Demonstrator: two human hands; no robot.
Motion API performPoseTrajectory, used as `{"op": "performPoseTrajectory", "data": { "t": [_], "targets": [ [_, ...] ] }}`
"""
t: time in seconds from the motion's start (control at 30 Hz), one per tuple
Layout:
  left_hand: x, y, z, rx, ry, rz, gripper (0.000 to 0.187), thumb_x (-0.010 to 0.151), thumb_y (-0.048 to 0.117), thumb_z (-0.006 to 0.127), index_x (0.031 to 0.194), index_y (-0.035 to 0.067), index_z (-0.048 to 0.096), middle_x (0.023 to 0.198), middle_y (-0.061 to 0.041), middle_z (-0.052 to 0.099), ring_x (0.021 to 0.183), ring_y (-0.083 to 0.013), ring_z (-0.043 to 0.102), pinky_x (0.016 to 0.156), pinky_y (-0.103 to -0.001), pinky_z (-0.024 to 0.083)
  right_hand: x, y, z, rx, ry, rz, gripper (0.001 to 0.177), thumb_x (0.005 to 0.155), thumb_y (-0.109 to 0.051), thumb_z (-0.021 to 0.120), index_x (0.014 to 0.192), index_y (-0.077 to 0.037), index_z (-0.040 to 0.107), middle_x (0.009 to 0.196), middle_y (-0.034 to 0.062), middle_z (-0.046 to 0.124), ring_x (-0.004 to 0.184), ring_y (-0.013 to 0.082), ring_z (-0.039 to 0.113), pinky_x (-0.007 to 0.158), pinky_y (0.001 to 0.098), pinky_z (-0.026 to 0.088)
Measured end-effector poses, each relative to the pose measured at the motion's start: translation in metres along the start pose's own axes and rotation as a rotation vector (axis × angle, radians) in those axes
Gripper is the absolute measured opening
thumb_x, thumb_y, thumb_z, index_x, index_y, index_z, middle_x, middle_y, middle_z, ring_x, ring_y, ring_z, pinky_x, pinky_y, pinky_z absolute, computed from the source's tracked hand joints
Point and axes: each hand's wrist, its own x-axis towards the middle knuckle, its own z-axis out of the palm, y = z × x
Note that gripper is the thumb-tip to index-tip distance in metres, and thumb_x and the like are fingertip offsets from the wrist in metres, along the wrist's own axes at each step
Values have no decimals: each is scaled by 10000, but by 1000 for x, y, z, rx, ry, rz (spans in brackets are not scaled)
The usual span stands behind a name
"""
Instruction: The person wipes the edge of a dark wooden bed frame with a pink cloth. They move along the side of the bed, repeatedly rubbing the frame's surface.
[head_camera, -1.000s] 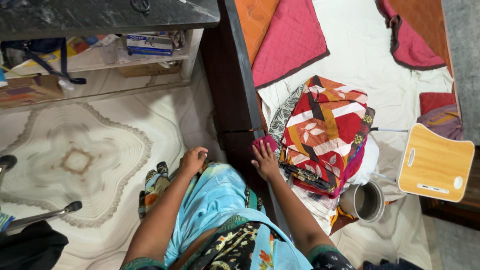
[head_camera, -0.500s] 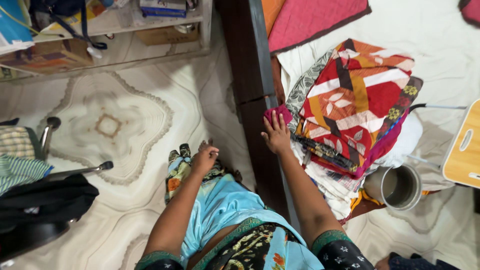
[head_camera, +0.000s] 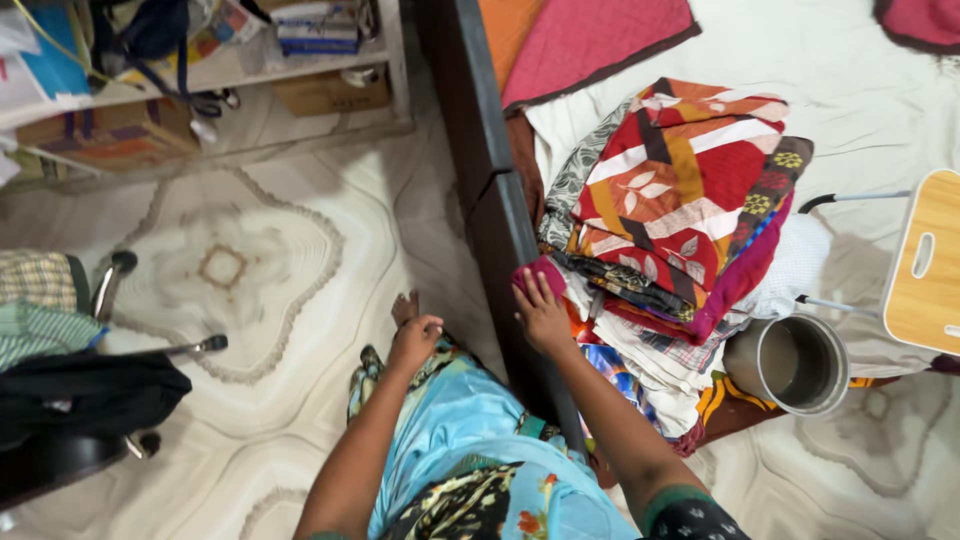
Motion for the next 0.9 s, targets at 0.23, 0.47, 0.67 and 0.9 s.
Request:
{"op": "performPoseTrajectory", "data": {
  "t": [0.23,0.47,0.67,0.9],
  "targets": [
    [-39,21,38,2,-39,43,237,880,225,715,1091,123,746,999,-125,770,896,-265,755,805,-387,583,104,35,13,-19,46,-140,647,947,-317,645,1551,-234,428,1692,127,144,1537,404,131,1120,511,396],
    [-47,30,30,-49,-87,4,251,903,189,684,1121,71,725,1045,-123,764,973,-244,756,867,-361,579,61,19,0,78,85,-73,626,941,-310,641,1537,-271,453,1693,85,208,1555,376,165,1057,488,489],
    [-9,42,42,-17,-88,52,250,925,211,685,1134,78,713,1053,-130,757,989,-250,731,871,-369,562,-70,-8,-16,-5,87,-68,598,894,-322,656,1465,-204,521,1632,119,309,1497,351,269,923,541,526],
    [20,71,57,14,-81,97,233,917,222,689,1113,103,729,1047,-136,745,934,-287,721,840,-391,560,-75,-11,-27,120,-9,-10,548,927,-227,617,1469,-221,532,1674,34,277,1555,298,230,961,440,553]
  ]
}}
